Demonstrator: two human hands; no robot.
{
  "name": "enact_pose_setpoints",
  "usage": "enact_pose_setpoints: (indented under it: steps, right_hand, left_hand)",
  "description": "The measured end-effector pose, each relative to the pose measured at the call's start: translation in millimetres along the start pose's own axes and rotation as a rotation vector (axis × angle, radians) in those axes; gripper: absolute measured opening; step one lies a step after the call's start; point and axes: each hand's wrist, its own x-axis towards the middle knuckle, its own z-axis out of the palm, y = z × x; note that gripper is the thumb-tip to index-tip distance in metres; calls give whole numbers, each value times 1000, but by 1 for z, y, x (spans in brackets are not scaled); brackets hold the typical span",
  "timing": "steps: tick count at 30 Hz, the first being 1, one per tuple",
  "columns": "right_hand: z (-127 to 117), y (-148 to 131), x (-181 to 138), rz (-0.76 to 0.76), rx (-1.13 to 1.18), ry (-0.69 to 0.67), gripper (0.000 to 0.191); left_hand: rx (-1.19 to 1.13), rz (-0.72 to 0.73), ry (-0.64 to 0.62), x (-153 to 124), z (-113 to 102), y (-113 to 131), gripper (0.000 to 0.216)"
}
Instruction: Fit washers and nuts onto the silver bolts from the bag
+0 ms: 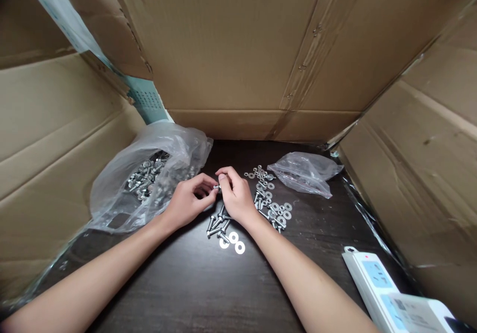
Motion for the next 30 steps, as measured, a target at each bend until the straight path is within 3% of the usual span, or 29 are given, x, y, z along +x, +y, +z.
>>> enact_pose_setpoints:
  steps: [11, 21, 30]
  right_hand:
    - [-1, 4, -1, -49, 56, -72, 23]
    - [0, 0, -2, 32, 41, -54, 21]
    - [0, 5, 0, -71, 100, -95, 24]
  left_hand:
    - [-12, -6, 12, -1, -1, 1, 8]
    - [-24, -10, 24, -1, -1, 1, 7]
    - [-38, -13, 22, -1, -1, 1, 9]
